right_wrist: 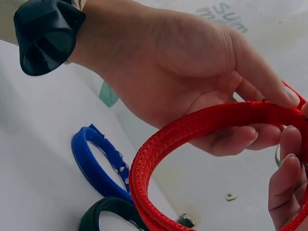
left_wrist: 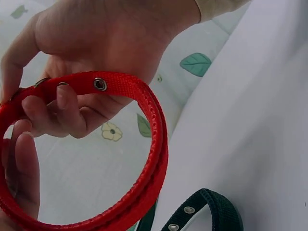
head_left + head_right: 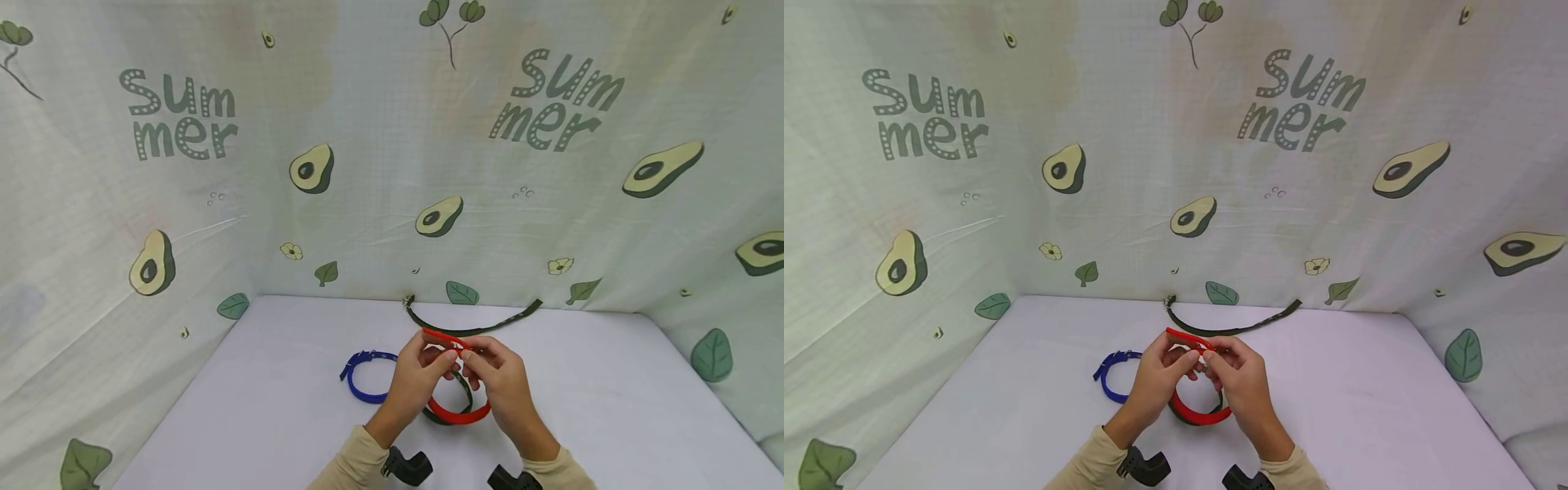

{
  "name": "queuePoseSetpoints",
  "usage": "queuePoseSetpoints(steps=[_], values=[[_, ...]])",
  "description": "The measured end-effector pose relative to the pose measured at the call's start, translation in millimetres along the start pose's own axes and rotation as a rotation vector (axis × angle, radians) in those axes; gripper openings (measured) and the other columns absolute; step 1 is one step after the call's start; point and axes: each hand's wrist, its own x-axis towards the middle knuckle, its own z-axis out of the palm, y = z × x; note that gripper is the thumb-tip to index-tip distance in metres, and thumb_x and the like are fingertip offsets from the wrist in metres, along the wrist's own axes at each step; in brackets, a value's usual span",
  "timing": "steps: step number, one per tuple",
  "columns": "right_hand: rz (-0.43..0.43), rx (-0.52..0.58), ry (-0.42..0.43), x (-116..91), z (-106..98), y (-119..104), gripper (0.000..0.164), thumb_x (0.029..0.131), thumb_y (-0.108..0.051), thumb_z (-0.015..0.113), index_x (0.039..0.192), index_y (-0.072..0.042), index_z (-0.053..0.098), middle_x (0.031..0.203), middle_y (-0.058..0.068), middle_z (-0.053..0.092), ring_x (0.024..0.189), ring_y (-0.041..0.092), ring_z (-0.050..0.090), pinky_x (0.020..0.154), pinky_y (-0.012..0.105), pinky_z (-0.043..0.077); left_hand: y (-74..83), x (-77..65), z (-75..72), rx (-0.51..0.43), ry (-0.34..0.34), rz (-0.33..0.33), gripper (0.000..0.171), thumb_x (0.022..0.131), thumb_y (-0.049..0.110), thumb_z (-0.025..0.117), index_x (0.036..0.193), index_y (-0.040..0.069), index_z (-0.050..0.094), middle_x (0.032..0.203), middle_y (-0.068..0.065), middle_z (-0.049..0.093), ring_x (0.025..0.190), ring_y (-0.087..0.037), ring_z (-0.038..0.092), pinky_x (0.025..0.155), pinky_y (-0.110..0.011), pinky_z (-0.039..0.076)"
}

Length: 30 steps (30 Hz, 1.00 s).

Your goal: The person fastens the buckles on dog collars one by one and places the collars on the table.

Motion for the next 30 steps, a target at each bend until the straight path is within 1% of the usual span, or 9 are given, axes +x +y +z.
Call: queuePoseSetpoints(steps=[2, 4, 7, 11, 15, 20, 23, 27, 30], values=[[0.016, 0.027, 0.007, 0, 0, 1, 0.018, 0.097, -0.006, 0.064, 0.11, 0.006, 0.065, 0.085, 0.022, 0.064, 0.069, 0.021, 0.06, 0.056, 0.028, 0.053, -1.4, -0.8, 0.6, 0.057, 0.006, 0.011, 0.023, 0.098, 0.017, 0.067, 0.116, 0.004, 0.061, 0.105, -0.012, 0.066, 0.087, -0.039, 0.067, 0.072, -0.03, 0.058], [0.04, 0.043, 0.027, 0, 0, 1, 0.02, 0.097, -0.008, 0.064, 0.112, 0.007, 0.064, 0.091, 0.019, 0.065, 0.073, 0.022, 0.061, 0.06, 0.028, 0.054, -2.4, -1.8, 0.6, 0.094, 0.007, 0.025, 0.018, 0.098, 0.018, 0.068, 0.113, 0.007, 0.066, 0.104, -0.009, 0.065, 0.085, -0.036, 0.068, 0.071, -0.03, 0.059], [0.068, 0.071, 0.062, 1, 0, 1, 0.024, 0.098, -0.009, 0.064, 0.117, 0.006, 0.063, 0.1, 0.014, 0.067, 0.077, 0.023, 0.063, 0.069, 0.029, 0.057, -1.9, -3.4, 1.1, 0.133, 0.015, 0.051, 0.018, 0.097, 0.019, 0.068, 0.114, 0.012, 0.072, 0.106, -0.006, 0.061, 0.081, -0.027, 0.069, 0.068, -0.03, 0.059], [0.066, 0.105, 0.099, 1, -1, 1, 0.027, 0.098, -0.009, 0.065, 0.12, 0.006, 0.061, 0.103, 0.011, 0.068, 0.078, 0.023, 0.065, 0.073, 0.03, 0.058, -0.6, -4.2, 2.9, 0.169, 0.029, 0.069, 0.02, 0.098, 0.02, 0.067, 0.117, 0.015, 0.074, 0.106, -0.005, 0.058, 0.075, -0.02, 0.067, 0.064, -0.029, 0.059], [0.056, 0.138, 0.126, 2, 0, 1, 0.026, 0.097, -0.009, 0.067, 0.116, 0.008, 0.059, 0.104, 0.012, 0.069, 0.083, 0.023, 0.066, 0.072, 0.031, 0.058, -1.5, -3.9, 4.7, 0.205, 0.033, 0.096, 0.022, 0.1, 0.02, 0.065, 0.119, 0.016, 0.074, 0.106, -0.005, 0.056, 0.07, -0.017, 0.065, 0.062, -0.03, 0.059], [0.052, 0.155, 0.153, 0, 2, 2, 0.026, 0.097, -0.007, 0.066, 0.113, 0.008, 0.054, 0.107, 0.01, 0.069, 0.087, 0.023, 0.067, 0.07, 0.03, 0.059, -2.2, -5.4, 7.1, 0.258, 0.045, 0.132, 0.024, 0.101, 0.015, 0.062, 0.122, 0.012, 0.071, 0.106, -0.005, 0.054, 0.064, -0.022, 0.064, 0.057, -0.029, 0.058], [0.041, 0.159, 0.167, 0, 3, 2, 0.024, 0.097, -0.007, 0.065, 0.112, 0.008, 0.053, 0.108, 0.009, 0.07, 0.088, 0.023, 0.067, 0.07, 0.029, 0.059, 0.6, -5.9, 9.4, 0.288, 0.052, 0.134, 0.023, 0.101, 0.009, 0.061, 0.122, 0.01, 0.071, 0.106, -0.006, 0.054, 0.062, -0.022, 0.062, 0.056, -0.028, 0.057], [0.029, 0.161, 0.169, 0, 3, 1, 0.024, 0.098, -0.007, 0.065, 0.115, 0.008, 0.056, 0.107, 0.011, 0.071, 0.087, 0.021, 0.067, 0.069, 0.029, 0.059, 15.4, -7.5, 13.5, 0.302, 0.056, 0.13, 0.022, 0.099, 0.001, 0.059, 0.117, 0.005, 0.072, 0.104, -0.011, 0.053, 0.062, -0.023, 0.06, 0.056, -0.031, 0.058], [0.021, 0.14, 0.166, -1, 2, 1, 0.025, 0.098, -0.009, 0.066, 0.118, 0.006, 0.06, 0.106, 0.011, 0.072, 0.083, 0.022, 0.067, 0.07, 0.029, 0.059, 27.9, -9.8, 16.5, 0.288, 0.054, 0.141, 0.022, 0.099, -0.003, 0.059, 0.117, 0.0, 0.071, 0.103, -0.015, 0.053, 0.062, -0.028, 0.06, 0.057, -0.034, 0.058]])
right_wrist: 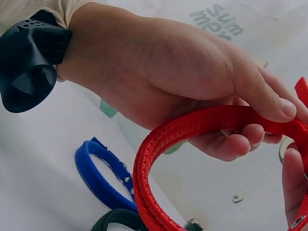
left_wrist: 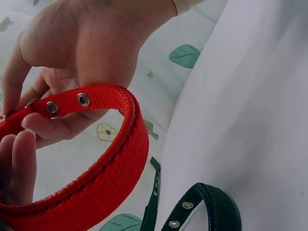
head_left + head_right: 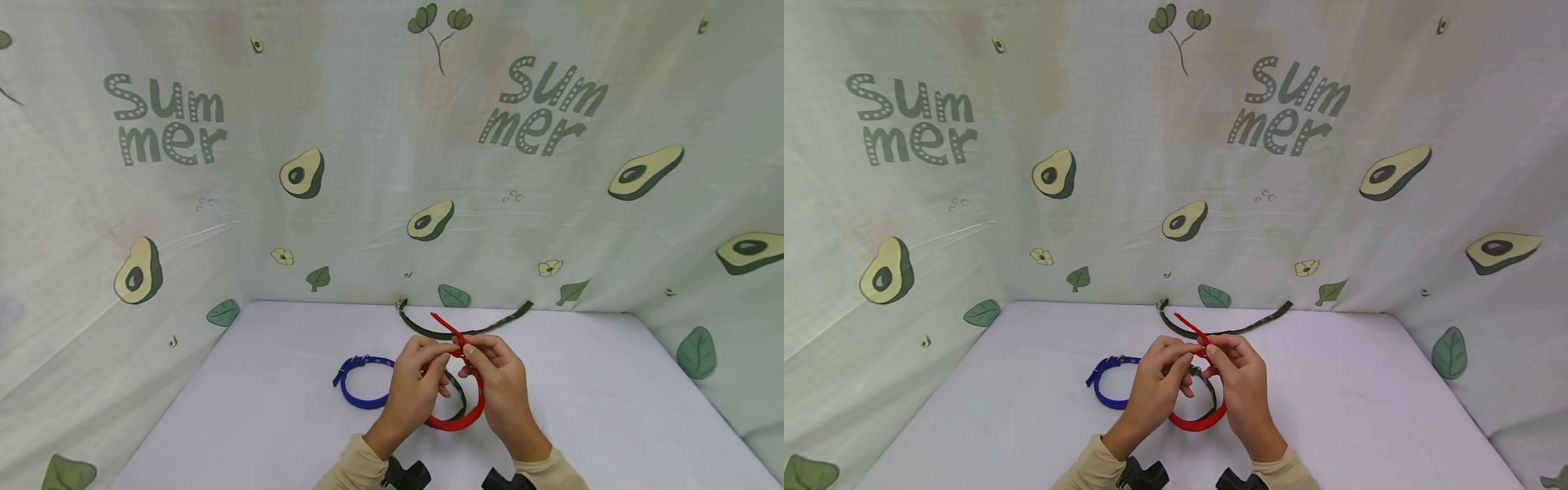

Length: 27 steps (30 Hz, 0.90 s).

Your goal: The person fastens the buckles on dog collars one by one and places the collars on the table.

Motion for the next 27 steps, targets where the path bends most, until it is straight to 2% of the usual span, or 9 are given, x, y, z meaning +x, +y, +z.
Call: queuePoseSetpoints(steps=[4, 10, 15, 18, 22, 27], values=[[-0.007, -0.026, -0.009, 1, 1, -1, 0.026, 0.098, -0.011, 0.066, 0.119, 0.005, 0.064, 0.105, 0.012, 0.072, 0.076, 0.022, 0.066, 0.071, 0.03, 0.059, 7.2, -1.2, -2.1, -0.011, 0.012, 0.012, 0.024, 0.098, -0.004, 0.059, 0.119, -0.002, 0.07, 0.103, -0.015, 0.053, 0.064, -0.033, 0.061, 0.058, -0.035, 0.059], [-0.011, -0.032, -0.019, 0, 0, -1, 0.028, 0.098, -0.013, 0.067, 0.118, 0.006, 0.067, 0.104, 0.012, 0.072, 0.072, 0.023, 0.066, 0.071, 0.029, 0.059, 4.3, -1.0, -1.3, 0.004, 0.023, 0.038, 0.024, 0.098, -0.003, 0.06, 0.119, -0.002, 0.07, 0.103, -0.012, 0.054, 0.063, -0.031, 0.061, 0.057, -0.031, 0.058], [-0.07, -0.099, -0.082, 2, -4, 0, 0.023, 0.099, -0.01, 0.064, 0.118, 0.002, 0.069, 0.107, 0.014, 0.071, 0.073, 0.027, 0.066, 0.073, 0.031, 0.059, 3.4, 0.0, -2.5, 0.008, 0.013, 0.051, 0.022, 0.098, -0.004, 0.058, 0.117, -0.003, 0.07, 0.103, -0.014, 0.053, 0.064, -0.034, 0.061, 0.056, -0.028, 0.057], [-0.148, -0.155, -0.154, 3, -8, 0, 0.022, 0.099, -0.005, 0.062, 0.119, -0.002, 0.07, 0.11, 0.014, 0.07, 0.079, 0.028, 0.067, 0.073, 0.032, 0.059, 4.5, 0.9, -4.0, 0.013, 0.011, 0.043, 0.022, 0.099, -0.004, 0.056, 0.116, -0.002, 0.07, 0.102, -0.015, 0.053, 0.062, -0.026, 0.06, 0.054, -0.029, 0.057], [-0.241, -0.196, -0.238, 5, -11, 1, 0.028, 0.096, 0.0, 0.064, 0.124, -0.004, 0.068, 0.115, 0.013, 0.067, 0.092, 0.026, 0.066, 0.071, 0.033, 0.059, 5.8, 2.1, -5.9, 0.026, 0.012, 0.016, 0.022, 0.1, -0.003, 0.055, 0.115, -0.001, 0.07, 0.102, -0.014, 0.053, 0.063, -0.015, 0.057, 0.053, -0.03, 0.056], [-0.314, -0.241, -0.287, 6, -13, 2, 0.032, 0.094, 0.001, 0.067, 0.126, -0.004, 0.067, 0.114, 0.012, 0.066, 0.096, 0.022, 0.065, 0.07, 0.031, 0.059, 5.8, 2.5, -7.9, 0.04, 0.011, -0.016, 0.021, 0.1, -0.003, 0.055, 0.114, 0.001, 0.071, 0.102, -0.01, 0.052, 0.063, -0.007, 0.054, 0.054, -0.027, 0.056]])
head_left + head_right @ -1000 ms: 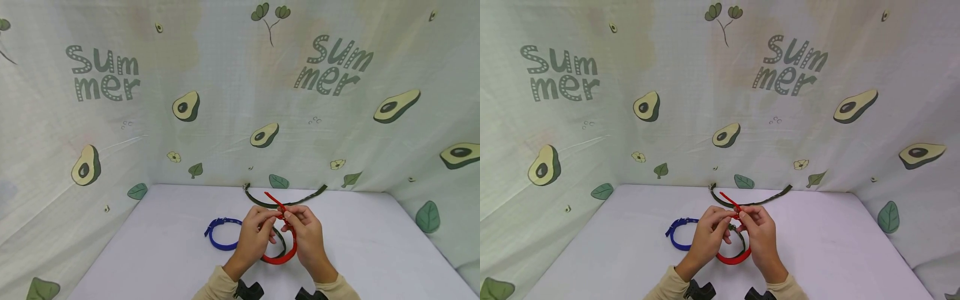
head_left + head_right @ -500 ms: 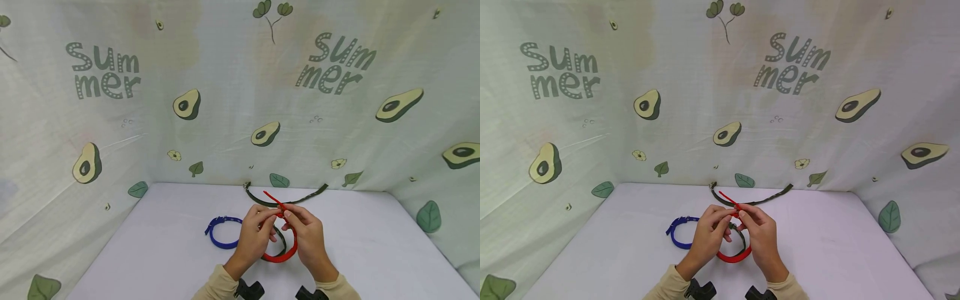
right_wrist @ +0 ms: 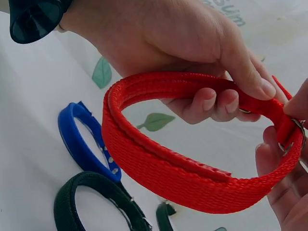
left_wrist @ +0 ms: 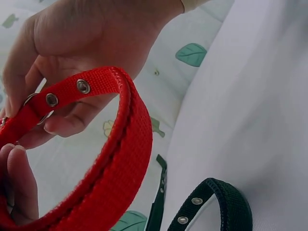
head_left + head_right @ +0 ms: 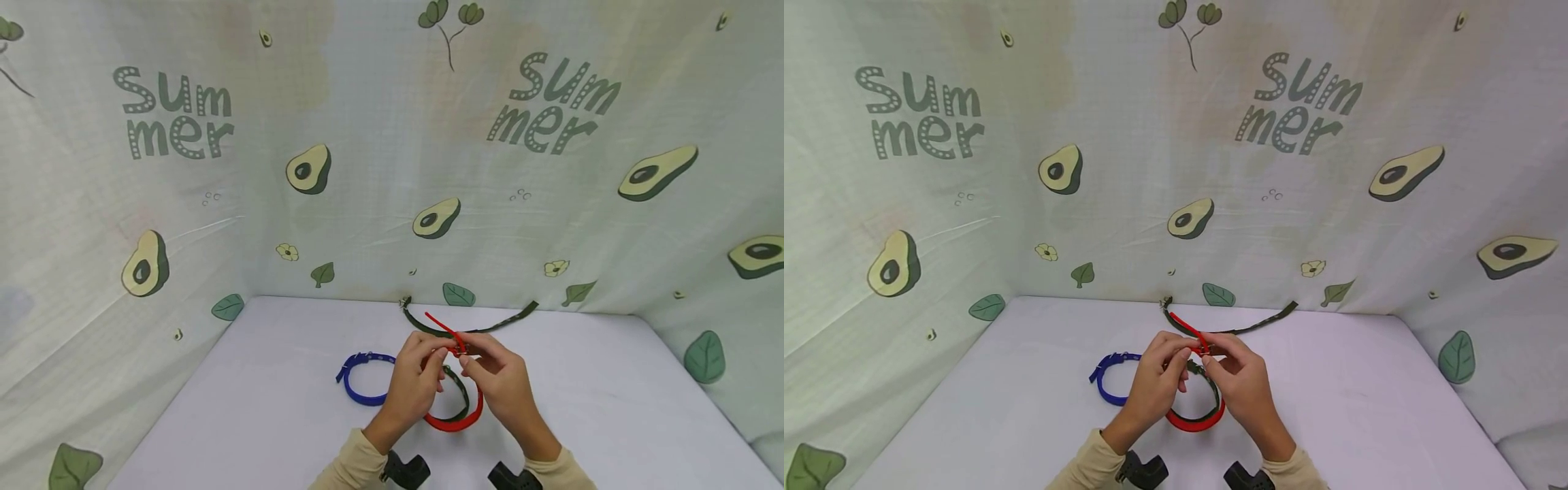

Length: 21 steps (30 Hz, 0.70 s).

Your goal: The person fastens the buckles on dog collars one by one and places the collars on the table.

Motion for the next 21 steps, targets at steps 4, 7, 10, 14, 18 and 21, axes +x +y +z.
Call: queuePoseSetpoints(steps=[4, 7, 10, 14, 18, 21], values=[[-0.007, -0.03, -0.007, 1, -1, 0, 0.032, 0.093, 0.001, 0.069, 0.124, -0.005, 0.068, 0.113, 0.011, 0.067, 0.094, 0.024, 0.066, 0.07, 0.031, 0.059, 0.0, 0.2, -1.1, 0.007, 0.0, 0.009, 0.02, 0.1, -0.002, 0.056, 0.113, 0.001, 0.071, 0.101, -0.007, 0.051, 0.061, -0.007, 0.053, 0.054, -0.022, 0.053], [0.014, -0.041, -0.008, 1, -1, 0, 0.032, 0.092, 0.0, 0.07, 0.123, -0.006, 0.068, 0.112, 0.009, 0.067, 0.093, 0.026, 0.067, 0.071, 0.032, 0.059, -0.7, 0.1, -1.1, 0.02, 0.003, 0.02, 0.019, 0.1, -0.003, 0.056, 0.111, 0.0, 0.071, 0.101, -0.008, 0.051, 0.06, -0.009, 0.052, 0.054, -0.021, 0.051], [0.025, -0.05, -0.014, 0, -1, 0, 0.031, 0.093, -0.001, 0.07, 0.123, -0.006, 0.068, 0.112, 0.009, 0.067, 0.094, 0.027, 0.067, 0.071, 0.032, 0.06, -13.4, 0.5, 0.2, 0.029, -0.001, 0.025, 0.019, 0.101, 0.001, 0.057, 0.112, 0.005, 0.072, 0.102, -0.008, 0.051, 0.061, -0.01, 0.053, 0.054, -0.022, 0.051], [0.045, -0.07, -0.015, 0, 0, 0, 0.03, 0.093, -0.003, 0.071, 0.122, -0.009, 0.069, 0.111, 0.006, 0.068, 0.094, 0.025, 0.067, 0.071, 0.031, 0.059, -35.0, 2.1, 1.5, 0.033, -0.013, 0.034, 0.019, 0.102, 0.007, 0.057, 0.113, 0.012, 0.072, 0.104, -0.007, 0.052, 0.062, -0.013, 0.056, 0.054, -0.024, 0.053], [0.056, -0.105, -0.011, 0, 0, 0, 0.029, 0.092, -0.004, 0.072, 0.12, -0.011, 0.069, 0.109, 0.004, 0.068, 0.093, 0.021, 0.067, 0.07, 0.031, 0.059, -40.1, 2.6, 1.6, 0.036, -0.018, 0.041, 0.018, 0.102, 0.009, 0.058, 0.113, 0.012, 0.072, 0.103, -0.006, 0.052, 0.061, -0.009, 0.055, 0.054, -0.025, 0.053], [0.054, -0.133, -0.013, 0, 0, 0, 0.029, 0.091, -0.004, 0.073, 0.119, -0.012, 0.069, 0.108, 0.003, 0.068, 0.092, 0.018, 0.067, 0.07, 0.03, 0.059, -40.6, 2.4, 1.0, 0.034, -0.019, 0.044, 0.017, 0.102, 0.01, 0.058, 0.113, 0.011, 0.072, 0.103, -0.005, 0.052, 0.061, -0.007, 0.054, 0.054, -0.025, 0.054]])
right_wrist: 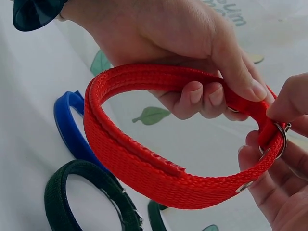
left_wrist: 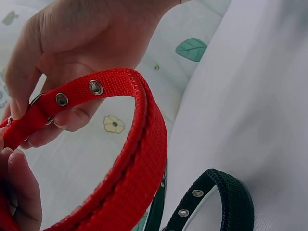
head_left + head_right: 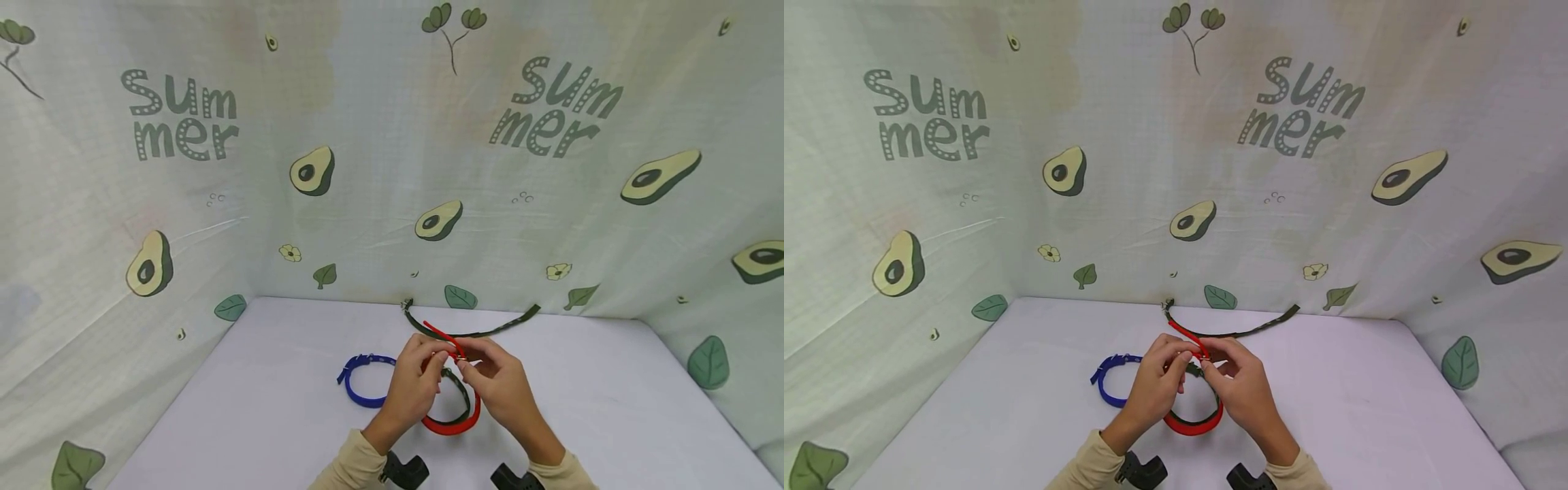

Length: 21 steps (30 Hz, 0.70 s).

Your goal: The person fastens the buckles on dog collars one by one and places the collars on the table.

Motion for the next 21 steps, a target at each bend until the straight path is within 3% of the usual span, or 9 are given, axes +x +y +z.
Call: queuePoseSetpoints(steps=[12, 21], values=[[-0.017, -0.019, -0.02, 0.9, 0.1, -3.6, 0.028, 0.091, 0.001, 0.07, 0.117, -0.01, 0.069, 0.108, 0.004, 0.068, 0.093, 0.02, 0.067, 0.072, 0.028, 0.058, -0.3, 0.6, -1.0, -0.005, -0.002, -0.027, 0.013, 0.102, 0.015, 0.061, 0.108, 0.014, 0.072, 0.101, -0.003, 0.052, 0.065, -0.009, 0.057, 0.058, -0.027, 0.056], [0.037, -0.014, -0.015, 0.9, -1.7, -6.7, 0.026, 0.09, 0.001, 0.071, 0.114, -0.008, 0.067, 0.106, 0.004, 0.068, 0.092, 0.018, 0.067, 0.073, 0.028, 0.058, 2.1, 0.3, -0.8, -0.048, 0.005, -0.055, 0.012, 0.1, 0.014, 0.064, 0.111, 0.013, 0.07, 0.104, -0.003, 0.057, 0.069, -0.016, 0.062, 0.061, -0.029, 0.058]])
